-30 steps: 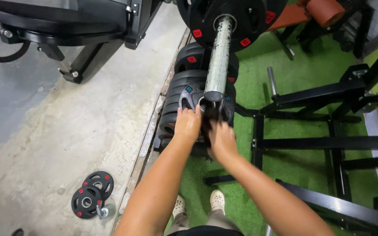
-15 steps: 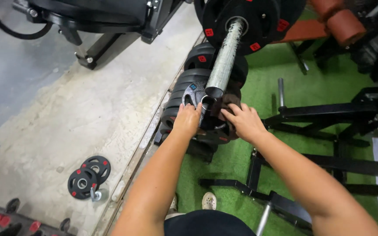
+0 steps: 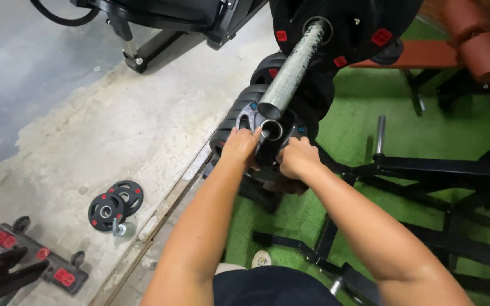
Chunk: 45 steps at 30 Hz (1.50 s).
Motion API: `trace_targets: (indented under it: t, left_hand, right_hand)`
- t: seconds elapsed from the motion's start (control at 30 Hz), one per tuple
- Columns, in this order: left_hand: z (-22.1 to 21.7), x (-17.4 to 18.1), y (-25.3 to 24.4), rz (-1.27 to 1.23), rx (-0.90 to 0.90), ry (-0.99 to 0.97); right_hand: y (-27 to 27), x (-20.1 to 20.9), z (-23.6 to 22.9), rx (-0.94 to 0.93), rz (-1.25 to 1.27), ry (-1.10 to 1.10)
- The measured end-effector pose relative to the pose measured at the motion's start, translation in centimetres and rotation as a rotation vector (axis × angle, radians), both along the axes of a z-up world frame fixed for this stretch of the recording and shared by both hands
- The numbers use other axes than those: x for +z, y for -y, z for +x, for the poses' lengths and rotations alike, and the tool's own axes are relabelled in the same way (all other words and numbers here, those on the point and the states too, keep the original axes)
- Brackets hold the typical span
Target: The recorder cleans weight plates and a barbell using a spray bottle and a cloth.
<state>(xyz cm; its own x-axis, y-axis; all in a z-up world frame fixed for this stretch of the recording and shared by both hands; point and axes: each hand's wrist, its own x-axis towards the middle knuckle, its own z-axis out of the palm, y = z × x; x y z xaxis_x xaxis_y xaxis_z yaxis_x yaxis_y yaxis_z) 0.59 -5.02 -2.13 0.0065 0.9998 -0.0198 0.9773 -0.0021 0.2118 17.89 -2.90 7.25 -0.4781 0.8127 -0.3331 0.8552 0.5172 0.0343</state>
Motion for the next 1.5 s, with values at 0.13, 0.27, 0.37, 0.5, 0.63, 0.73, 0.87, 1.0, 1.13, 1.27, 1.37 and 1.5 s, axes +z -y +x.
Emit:
trace_targets:
  t: [0.13,0.27,0.37,0.5,0.63,0.73,0.87,1.0,1.13,1.27,1.37,1.5]
  left_hand:
    - [0.7,0.8,0.7,-0.043,0.026,0.011]
    - [1.5,-0.3,1.3,0.032,0.074,0.045]
    - [2.3,-1.4,1.4,0.088,0.125,0.087]
    - [2.7,-1.3,1.3,0.148,0.146,0.087]
    - [2.9,0.8,2.0,0.076,0.111,0.065]
    - [1.8,-3.9,2.6,0.14,0.085,0.145]
    - [-1.2,-3.5,2.8,0.618,-0.037,0.323]
    - [-3.3,0.4,2.0,0.485,-0.136,0.265]
    - [-5.7,0.9,0.3,0.444,-0.288,0.322]
    - [-6.4,0.1,-1.0,0.517,-0.457,0.374]
    - [-7.0,0.8,-1.5,0.55,-0.535,0.375]
    - [-8.4,1.3,-2.8,0.401,-0.537,0.437]
  right_hand:
    - [-2.5,-2.3,2.9,0.01,-0.104,-0.12]
    - [-8.6,-7.0,5.4,0.118,-0.46,-0.464]
    - [-11.2,-6.7,5.4,0.105,-0.717,-0.891]
    - [-10.3,-4.4,2.1,0.202,0.293,-0.775]
    - [-6.2,-4.2,-2.3,0.088,0.289,-0.438]
    - [-4.5,-5.0,-3.3,0.16,0.372,-0.228]
    - [-6.4,-4.1,-3.4,0.37,0.154,-0.715]
    - [-7.6,-3.1,-5.1,-0.185,0.256,-0.76]
    - [-8.8,-7.1,-7.9,-0.192,0.448,-0.841]
    - [-6.2,-4.8,-7.9,0.384,0.348,-0.615]
    - [-5.8,-4.8,-5.9,0.355,0.012,-0.558]
    - [-6.3,-7.6,-4.6,0.056,0.245,-0.664]
